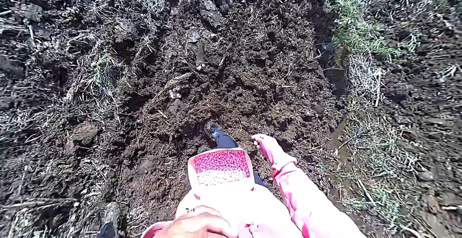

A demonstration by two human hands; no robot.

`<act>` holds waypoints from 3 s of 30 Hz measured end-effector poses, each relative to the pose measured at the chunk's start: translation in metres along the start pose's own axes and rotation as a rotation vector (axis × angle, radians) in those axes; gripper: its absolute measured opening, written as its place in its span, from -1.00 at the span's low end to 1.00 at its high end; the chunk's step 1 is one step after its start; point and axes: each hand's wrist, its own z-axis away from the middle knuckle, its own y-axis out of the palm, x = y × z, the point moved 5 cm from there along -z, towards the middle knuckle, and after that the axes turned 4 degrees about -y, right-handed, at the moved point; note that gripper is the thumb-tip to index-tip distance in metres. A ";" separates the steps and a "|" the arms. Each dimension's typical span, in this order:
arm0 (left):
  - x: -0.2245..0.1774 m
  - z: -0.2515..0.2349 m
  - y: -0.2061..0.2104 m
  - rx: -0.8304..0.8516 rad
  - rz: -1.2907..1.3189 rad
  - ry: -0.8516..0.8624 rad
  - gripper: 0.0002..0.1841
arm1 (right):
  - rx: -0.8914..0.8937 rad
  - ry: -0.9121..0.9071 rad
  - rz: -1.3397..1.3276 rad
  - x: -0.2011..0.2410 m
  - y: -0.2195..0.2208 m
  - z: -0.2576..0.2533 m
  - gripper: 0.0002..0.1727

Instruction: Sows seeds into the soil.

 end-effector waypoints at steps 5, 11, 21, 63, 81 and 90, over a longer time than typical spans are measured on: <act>0.015 -0.013 0.013 0.124 0.162 0.092 -0.42 | -0.009 -0.021 -0.032 -0.007 -0.008 0.008 -0.72; 0.025 -0.036 0.014 0.185 0.199 0.137 -0.46 | -0.059 0.028 -0.331 -0.023 -0.033 0.018 -0.68; 0.073 -0.103 -0.014 -0.161 -0.495 0.059 -0.70 | -0.052 -0.225 -0.265 0.109 -0.076 -0.016 -0.65; 0.261 -0.469 -0.128 0.010 -0.682 -0.888 -0.56 | -0.065 -0.094 -0.474 0.184 -0.266 -0.208 -0.72; 0.258 -0.427 -0.141 -0.295 -0.595 -0.780 -0.58 | 0.041 -0.134 -0.364 0.219 -0.243 -0.224 -0.72; 0.247 -0.436 -0.184 -0.406 -0.618 -0.794 -0.61 | -0.037 -0.315 -0.274 0.370 -0.229 -0.281 -0.63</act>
